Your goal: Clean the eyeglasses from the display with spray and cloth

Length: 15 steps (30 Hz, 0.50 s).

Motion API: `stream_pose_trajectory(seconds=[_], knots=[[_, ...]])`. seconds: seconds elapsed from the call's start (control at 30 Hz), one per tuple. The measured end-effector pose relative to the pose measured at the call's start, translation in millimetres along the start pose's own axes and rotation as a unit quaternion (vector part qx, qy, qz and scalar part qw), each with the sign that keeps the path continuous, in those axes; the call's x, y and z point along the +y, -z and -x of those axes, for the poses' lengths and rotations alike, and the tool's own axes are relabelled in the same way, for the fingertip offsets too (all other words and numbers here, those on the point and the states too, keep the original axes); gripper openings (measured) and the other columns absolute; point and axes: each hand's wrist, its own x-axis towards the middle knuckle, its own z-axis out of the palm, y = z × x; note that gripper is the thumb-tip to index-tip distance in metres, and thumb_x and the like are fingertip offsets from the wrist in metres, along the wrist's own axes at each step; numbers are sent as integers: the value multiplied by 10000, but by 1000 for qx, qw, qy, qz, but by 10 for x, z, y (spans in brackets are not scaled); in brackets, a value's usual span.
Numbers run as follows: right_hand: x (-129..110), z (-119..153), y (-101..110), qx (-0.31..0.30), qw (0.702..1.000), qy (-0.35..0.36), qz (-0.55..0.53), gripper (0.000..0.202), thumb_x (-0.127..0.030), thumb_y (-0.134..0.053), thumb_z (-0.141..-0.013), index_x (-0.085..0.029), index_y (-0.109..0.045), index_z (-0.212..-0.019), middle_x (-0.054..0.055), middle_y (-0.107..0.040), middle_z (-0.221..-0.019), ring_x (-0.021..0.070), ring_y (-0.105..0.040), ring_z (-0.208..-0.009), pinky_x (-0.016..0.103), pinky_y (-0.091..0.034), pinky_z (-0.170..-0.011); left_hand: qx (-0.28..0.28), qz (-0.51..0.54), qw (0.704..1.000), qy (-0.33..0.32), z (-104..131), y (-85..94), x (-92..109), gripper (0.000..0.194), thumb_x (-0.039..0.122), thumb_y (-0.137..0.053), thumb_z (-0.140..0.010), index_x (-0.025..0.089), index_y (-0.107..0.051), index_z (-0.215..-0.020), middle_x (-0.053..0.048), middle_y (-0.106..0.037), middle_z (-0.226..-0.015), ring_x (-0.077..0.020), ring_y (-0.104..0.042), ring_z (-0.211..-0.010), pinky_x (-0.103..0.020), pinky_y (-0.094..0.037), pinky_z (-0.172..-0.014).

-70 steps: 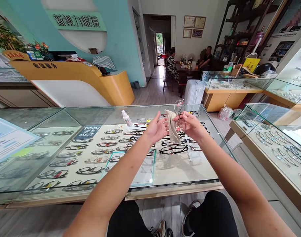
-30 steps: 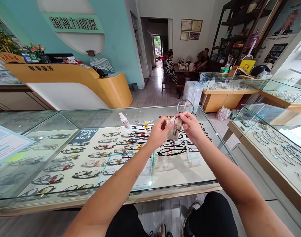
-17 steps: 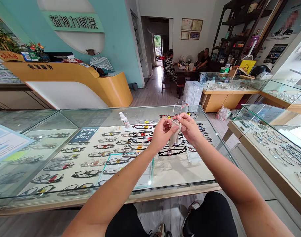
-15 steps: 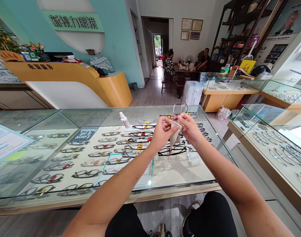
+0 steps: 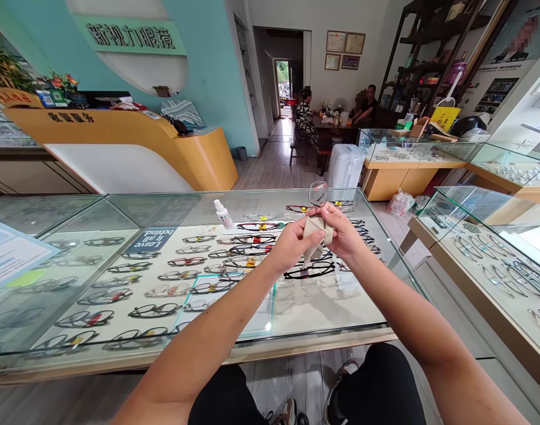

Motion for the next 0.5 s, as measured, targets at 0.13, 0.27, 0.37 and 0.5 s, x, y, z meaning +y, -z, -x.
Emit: stream_pose_trajectory(seconds=[0.13, 0.27, 0.37, 0.5], knots=[[14, 16, -28, -14, 1000, -7, -23, 446, -491, -978, -751, -236, -621, -832, -7, -794, -999, 60, -428, -538, 207, -393, -482, 35, -24, 999, -30, 16, -46, 37, 588, 647, -886, -839, 156, -741, -1127, -75, -811, -910, -181, -722, -797, -262, -538, -691], [19, 63, -99, -22, 1000, 2, 2, 448, -508, -967, -773, -238, -611, -817, 20, -810, -1088, 105, -575, -658, 188, -345, -424, 98, -21, 994, -50, 17, -71, 13, 617, 713, -866, -825, 172, -687, -1061, -19, -736, -741, -149, -663, -631, -258, -513, -604], [13, 94, -151, -34, 999, 11, 32, 437, -539, -944, -792, -248, -621, -830, 33, -817, -1144, 124, -594, -670, 214, -451, -447, 119, -11, 991, -53, 20, -70, -7, 613, 738, -816, -865, 185, -673, -1087, 6, -695, -700, -143, -635, -558, -260, -515, -541], [12, 94, -148, -46, 998, 13, 33, 427, -543, -937, -794, -245, -635, -847, 43, -815, -1186, 114, -587, -630, 234, -489, -459, 135, -13, 989, -61, 14, -53, -23, 615, 788, -753, -891, 194, -666, -1026, 7, -676, -694, -138, -594, -516, -274, -503, -512]])
